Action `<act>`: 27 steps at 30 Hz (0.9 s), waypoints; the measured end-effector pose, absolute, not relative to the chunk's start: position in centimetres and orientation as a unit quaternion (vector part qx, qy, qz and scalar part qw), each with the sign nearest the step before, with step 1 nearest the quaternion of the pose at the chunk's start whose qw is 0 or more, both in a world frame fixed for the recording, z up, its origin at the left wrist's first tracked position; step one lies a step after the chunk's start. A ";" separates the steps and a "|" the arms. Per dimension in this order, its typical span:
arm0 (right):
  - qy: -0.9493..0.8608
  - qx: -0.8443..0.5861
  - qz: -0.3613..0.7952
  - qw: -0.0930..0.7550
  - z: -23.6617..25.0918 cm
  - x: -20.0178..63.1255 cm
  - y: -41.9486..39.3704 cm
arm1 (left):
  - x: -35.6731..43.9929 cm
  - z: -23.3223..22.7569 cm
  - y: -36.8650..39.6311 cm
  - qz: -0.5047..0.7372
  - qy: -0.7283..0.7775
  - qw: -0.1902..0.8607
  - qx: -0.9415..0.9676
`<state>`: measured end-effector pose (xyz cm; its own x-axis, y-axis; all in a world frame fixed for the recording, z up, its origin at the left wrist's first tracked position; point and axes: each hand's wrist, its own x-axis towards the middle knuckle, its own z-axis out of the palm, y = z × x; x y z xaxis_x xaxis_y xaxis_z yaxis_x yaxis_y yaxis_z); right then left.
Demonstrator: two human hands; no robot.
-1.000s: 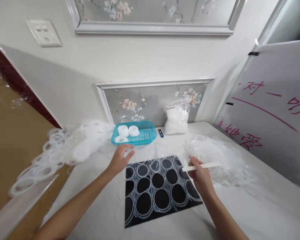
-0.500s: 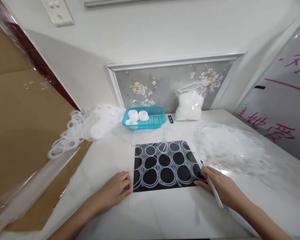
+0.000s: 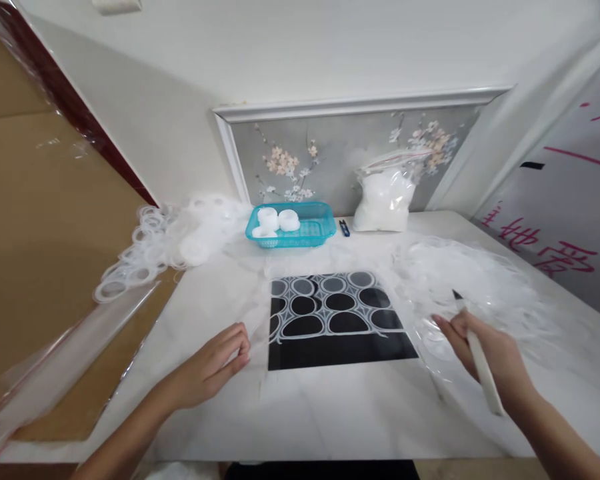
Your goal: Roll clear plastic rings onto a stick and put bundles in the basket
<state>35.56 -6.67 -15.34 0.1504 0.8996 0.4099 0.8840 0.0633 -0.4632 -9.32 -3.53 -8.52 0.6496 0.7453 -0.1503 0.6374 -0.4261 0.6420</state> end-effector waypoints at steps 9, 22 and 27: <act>-0.681 -0.648 -0.075 0.332 -14.6 34.4 -7.6 | -8.1 -9.1 -3.6 0.048 0.355 0.336 0.871; -0.670 -0.644 -0.111 0.353 -16.1 34.0 -9.5 | -7.5 -8.9 -4.9 0.037 0.369 0.311 0.875; -0.677 -0.645 -0.034 0.353 -16.4 34.5 -9.4 | -7.2 -9.2 -4.4 -0.001 0.346 0.323 0.881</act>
